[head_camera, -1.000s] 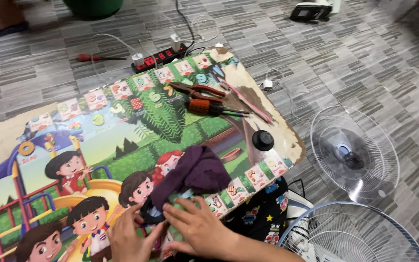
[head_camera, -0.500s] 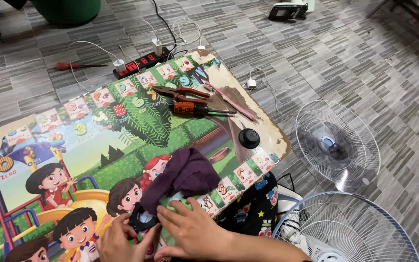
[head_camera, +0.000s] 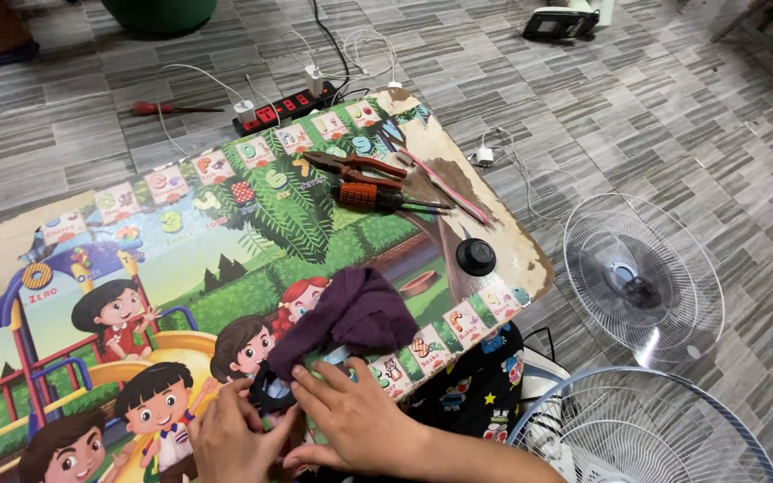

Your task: The person cleans a black circular fan part with a purple cloth on a colorful play mat, then wipes the fan cage and the blue outer ring. The person handles the fan parts and cloth by hand.

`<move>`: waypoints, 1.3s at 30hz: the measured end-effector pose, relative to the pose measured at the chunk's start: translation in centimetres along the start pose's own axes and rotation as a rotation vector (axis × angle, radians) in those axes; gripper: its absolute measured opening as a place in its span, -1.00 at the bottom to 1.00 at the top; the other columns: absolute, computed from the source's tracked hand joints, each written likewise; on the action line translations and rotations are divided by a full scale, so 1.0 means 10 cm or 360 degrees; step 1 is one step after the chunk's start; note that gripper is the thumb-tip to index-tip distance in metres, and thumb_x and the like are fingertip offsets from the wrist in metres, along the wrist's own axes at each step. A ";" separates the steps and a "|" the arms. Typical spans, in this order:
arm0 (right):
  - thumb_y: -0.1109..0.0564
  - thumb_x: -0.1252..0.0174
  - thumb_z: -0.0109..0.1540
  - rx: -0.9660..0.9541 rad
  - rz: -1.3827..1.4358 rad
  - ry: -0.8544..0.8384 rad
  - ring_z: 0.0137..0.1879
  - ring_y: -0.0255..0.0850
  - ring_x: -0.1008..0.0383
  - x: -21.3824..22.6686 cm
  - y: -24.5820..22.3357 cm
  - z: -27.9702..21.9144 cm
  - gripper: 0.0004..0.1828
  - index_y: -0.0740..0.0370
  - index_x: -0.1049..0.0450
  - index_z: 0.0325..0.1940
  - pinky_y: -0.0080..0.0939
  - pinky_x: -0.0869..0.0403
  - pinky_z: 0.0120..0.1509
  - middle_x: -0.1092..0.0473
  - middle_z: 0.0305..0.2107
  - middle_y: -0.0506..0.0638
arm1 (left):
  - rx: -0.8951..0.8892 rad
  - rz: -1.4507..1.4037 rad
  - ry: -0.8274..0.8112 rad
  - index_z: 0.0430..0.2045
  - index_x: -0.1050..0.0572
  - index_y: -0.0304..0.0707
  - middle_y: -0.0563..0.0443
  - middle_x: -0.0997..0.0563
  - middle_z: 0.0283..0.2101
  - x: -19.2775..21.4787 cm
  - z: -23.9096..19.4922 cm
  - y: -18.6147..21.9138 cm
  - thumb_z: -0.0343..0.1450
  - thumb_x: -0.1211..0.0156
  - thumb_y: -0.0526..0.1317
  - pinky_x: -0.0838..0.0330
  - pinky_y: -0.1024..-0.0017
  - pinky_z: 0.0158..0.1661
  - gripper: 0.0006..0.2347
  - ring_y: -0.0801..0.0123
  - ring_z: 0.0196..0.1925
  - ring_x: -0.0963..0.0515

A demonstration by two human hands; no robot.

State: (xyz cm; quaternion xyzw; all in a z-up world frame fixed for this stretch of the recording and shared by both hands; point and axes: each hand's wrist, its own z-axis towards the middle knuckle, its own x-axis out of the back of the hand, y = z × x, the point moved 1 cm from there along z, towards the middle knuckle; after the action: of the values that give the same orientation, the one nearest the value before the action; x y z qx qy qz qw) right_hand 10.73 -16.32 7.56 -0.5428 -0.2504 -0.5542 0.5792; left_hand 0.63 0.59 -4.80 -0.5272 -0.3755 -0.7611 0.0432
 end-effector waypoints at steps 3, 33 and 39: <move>-0.37 0.22 0.38 0.0014 0.0061 -0.0028 0.26 0.28 -0.31 -0.04 -0.06 -0.08 -0.14 0.57 -0.41 0.18 0.34 -0.12 0.26 -0.35 0.21 0.45 | -0.0001 -0.0020 0.0021 -0.09 -0.48 -0.18 0.29 -0.38 -0.76 0.01 -0.01 0.02 0.02 -0.56 0.05 -0.30 0.40 -0.05 -0.37 0.52 -0.56 -0.51; -0.43 -0.09 0.28 0.0007 -0.0115 -0.0036 0.22 0.21 -0.37 -0.35 -0.22 -0.17 -0.09 0.46 -0.34 0.31 0.31 -0.22 0.11 -0.39 0.19 0.32 | -0.0089 0.0069 0.0105 -0.27 -0.46 -0.10 0.14 -0.52 -0.55 0.28 -0.02 0.16 0.12 -0.50 0.00 -0.28 0.25 -0.07 -0.57 0.26 -0.42 -0.53; -0.50 -0.17 0.21 -0.0059 -0.0312 -0.0028 0.28 0.12 -0.31 -0.47 -0.13 -0.12 -0.03 0.39 -0.33 0.32 0.24 -0.22 0.18 -0.39 0.22 0.21 | -0.0111 0.0010 0.0248 -0.49 -0.49 -0.17 0.08 -0.54 -0.53 0.37 0.03 0.26 0.16 -0.51 0.08 -0.27 0.23 -0.12 -0.62 0.22 -0.46 -0.48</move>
State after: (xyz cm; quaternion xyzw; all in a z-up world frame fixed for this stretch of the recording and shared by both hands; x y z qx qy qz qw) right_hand 7.92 -15.40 3.46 -0.5310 -0.2971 -0.6081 0.5100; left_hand 0.42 0.15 -0.26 -0.4687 -0.3425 -0.8123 0.0565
